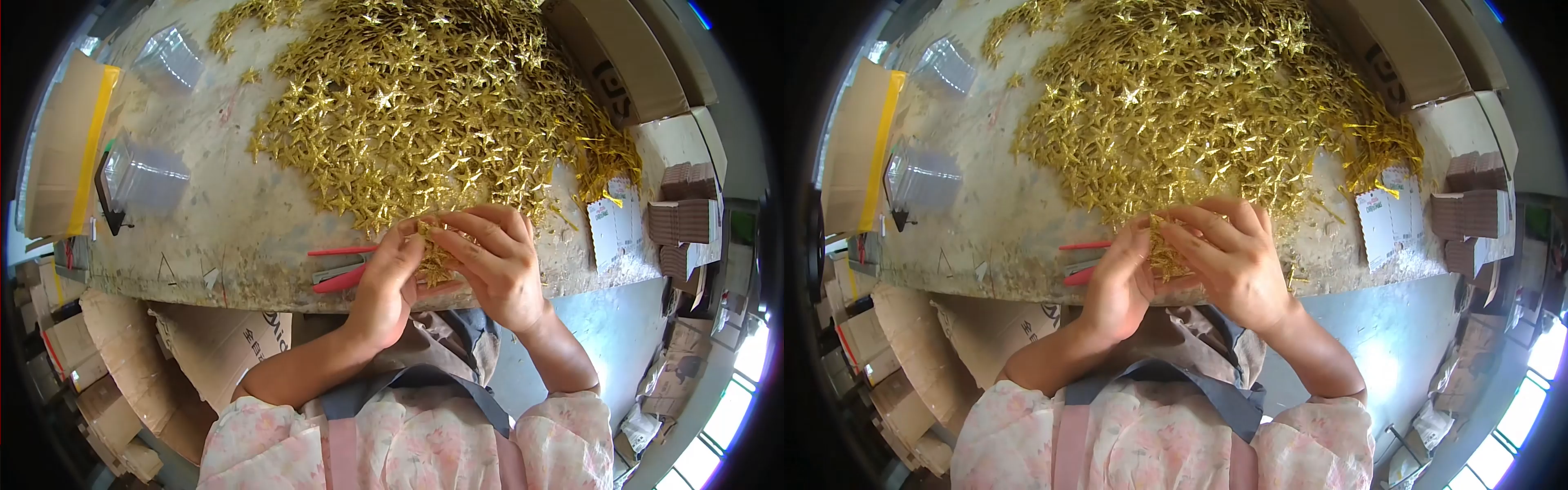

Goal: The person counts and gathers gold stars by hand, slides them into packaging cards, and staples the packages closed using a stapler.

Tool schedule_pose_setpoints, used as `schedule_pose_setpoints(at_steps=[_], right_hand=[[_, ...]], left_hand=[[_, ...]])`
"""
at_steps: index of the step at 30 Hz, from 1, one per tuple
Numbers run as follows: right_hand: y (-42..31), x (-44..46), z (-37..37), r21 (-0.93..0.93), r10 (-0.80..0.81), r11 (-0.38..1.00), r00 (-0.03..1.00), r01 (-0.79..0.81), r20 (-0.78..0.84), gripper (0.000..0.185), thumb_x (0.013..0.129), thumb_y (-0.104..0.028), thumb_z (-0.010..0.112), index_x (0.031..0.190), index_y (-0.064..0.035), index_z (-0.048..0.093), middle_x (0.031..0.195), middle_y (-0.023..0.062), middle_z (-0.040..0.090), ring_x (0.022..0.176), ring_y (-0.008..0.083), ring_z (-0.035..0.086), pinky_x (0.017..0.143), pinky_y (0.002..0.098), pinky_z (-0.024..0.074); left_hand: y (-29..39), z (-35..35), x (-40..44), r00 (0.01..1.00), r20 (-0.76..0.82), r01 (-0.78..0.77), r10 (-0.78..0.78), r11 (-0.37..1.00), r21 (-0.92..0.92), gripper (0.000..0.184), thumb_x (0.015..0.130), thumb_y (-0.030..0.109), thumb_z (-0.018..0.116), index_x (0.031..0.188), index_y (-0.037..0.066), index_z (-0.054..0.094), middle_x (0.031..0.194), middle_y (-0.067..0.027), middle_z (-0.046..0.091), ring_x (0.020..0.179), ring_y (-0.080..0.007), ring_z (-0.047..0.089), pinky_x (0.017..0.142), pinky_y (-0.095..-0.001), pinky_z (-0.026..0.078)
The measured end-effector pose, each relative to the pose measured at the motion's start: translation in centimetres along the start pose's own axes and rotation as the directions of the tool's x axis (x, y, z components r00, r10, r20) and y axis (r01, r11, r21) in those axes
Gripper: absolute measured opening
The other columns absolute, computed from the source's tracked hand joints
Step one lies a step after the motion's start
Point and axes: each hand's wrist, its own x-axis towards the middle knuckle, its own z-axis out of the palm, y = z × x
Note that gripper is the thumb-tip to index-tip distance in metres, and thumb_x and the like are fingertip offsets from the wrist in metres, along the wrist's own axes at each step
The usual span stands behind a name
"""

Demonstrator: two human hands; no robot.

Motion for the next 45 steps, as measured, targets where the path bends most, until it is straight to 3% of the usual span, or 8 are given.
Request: schedule_pose_setpoints(at_steps=[3, 15, 23, 26, 29, 36, 40, 45], right_hand=[[0.0, -0.3, -0.3, -0.021, -0.022, 1.000, 0.989, 0.019, -0.144, 0.044, 0.060, -0.016, 0.067, 0.104, -0.0116, 0.068, 0.094, 0.0007, 0.057, 0.085, 0.0198, 0.053, 0.072, 0.0325, 0.0416], [-0.9, -1.5, -0.7, 0.076, -0.006, 0.997, 1.000, 0.007, -0.008, 0.037, 0.060, -0.024, 0.074, 0.096, -0.0142, 0.068, 0.093, 0.0018, 0.056, 0.079, 0.0205, 0.053, 0.065, 0.0326, 0.0403], [1.1, -3.2, -2.4, 0.120, 0.110, 0.988, 0.988, -0.096, -0.112, 0.019, 0.068, -0.011, 0.071, 0.086, -0.0117, 0.066, 0.090, 0.0053, 0.060, 0.079, 0.0234, 0.056, 0.072, 0.0364, 0.0419], [6.5, -5.8, -4.2, -0.063, 0.334, 0.929, 0.901, -0.363, -0.276, 0.018, 0.070, 0.005, 0.065, 0.084, -0.0053, 0.066, 0.088, 0.0097, 0.065, 0.081, 0.0263, 0.060, 0.068, 0.0365, 0.0466], [12.5, -8.8, -7.1, -0.315, 0.472, 0.742, 0.795, -0.591, -0.381, 0.017, 0.074, 0.002, 0.064, 0.090, -0.0040, 0.064, 0.092, 0.0107, 0.063, 0.087, 0.0291, 0.058, 0.079, 0.0375, 0.0455], [19.6, -10.8, -9.7, -0.604, 0.400, 0.655, 0.887, -0.454, -0.233, 0.014, 0.075, -0.001, 0.061, 0.088, -0.0066, 0.064, 0.093, 0.0070, 0.061, 0.093, 0.0283, 0.053, 0.083, 0.0405, 0.0423], [20.7, -11.2, -9.7, -0.595, 0.383, 0.667, 0.891, -0.449, -0.244, 0.008, 0.076, -0.001, 0.061, 0.082, -0.0063, 0.060, 0.088, 0.0079, 0.060, 0.086, 0.0270, 0.056, 0.078, 0.0392, 0.0446], [18.5, -11.2, -10.3, -0.171, 0.633, 0.672, 0.679, -0.720, -0.372, 0.015, 0.079, -0.002, 0.061, 0.093, -0.0018, 0.062, 0.075, 0.0091, 0.065, 0.066, 0.0171, 0.062, 0.062, 0.0295, 0.0486]], left_hand=[[-0.3, -0.3, 0.1, 1.000, 0.008, 0.014, -0.014, 1.000, 0.010, 0.036, 0.099, 0.032, 0.035, 0.128, 0.011, 0.037, 0.120, -0.0105, 0.052, 0.109, -0.0201, 0.055, 0.087, -0.0421, 0.053], [0.0, -0.3, 0.1, 1.000, 0.013, 0.012, -0.011, 0.995, -0.096, 0.036, 0.098, 0.026, 0.039, 0.130, 0.009, 0.035, 0.122, -0.0124, 0.052, 0.108, -0.0185, 0.055, 0.080, -0.0341, 0.055], [0.2, 0.2, -0.4, 0.999, -0.004, 0.035, -0.035, 0.996, 0.082, 0.052, 0.085, 0.001, 0.054, 0.131, 0.007, 0.030, 0.128, -0.0173, 0.048, 0.111, -0.0275, 0.055, 0.088, -0.0412, 0.052], [0.2, 0.2, -0.4, 1.000, -0.005, 0.023, -0.022, 0.988, 0.151, 0.053, 0.084, -0.001, 0.054, 0.131, 0.007, 0.031, 0.129, -0.0178, 0.047, 0.112, -0.0308, 0.055, 0.090, -0.0426, 0.051], [0.2, 0.5, -0.3, 0.999, -0.011, 0.032, -0.030, 0.981, 0.189, 0.055, 0.084, 0.000, 0.052, 0.134, 0.009, 0.031, 0.128, -0.0194, 0.048, 0.112, -0.0324, 0.055, 0.088, -0.0429, 0.053], [-0.3, 1.4, 0.0, 0.999, -0.004, 0.043, -0.043, 0.977, 0.209, 0.053, 0.085, -0.001, 0.051, 0.133, 0.009, 0.033, 0.127, -0.0194, 0.049, 0.111, -0.0322, 0.056, 0.086, -0.0412, 0.054], [-0.4, 1.5, -0.1, 1.000, -0.001, 0.029, -0.029, 0.975, 0.218, 0.052, 0.085, -0.001, 0.051, 0.133, 0.009, 0.033, 0.127, -0.0193, 0.049, 0.111, -0.0326, 0.056, 0.086, -0.0412, 0.054], [-0.3, 1.2, -0.1, 1.000, -0.007, 0.026, -0.025, 0.977, 0.212, 0.052, 0.085, 0.000, 0.052, 0.133, 0.009, 0.033, 0.127, -0.0192, 0.049, 0.111, -0.0326, 0.056, 0.085, -0.0411, 0.055]])
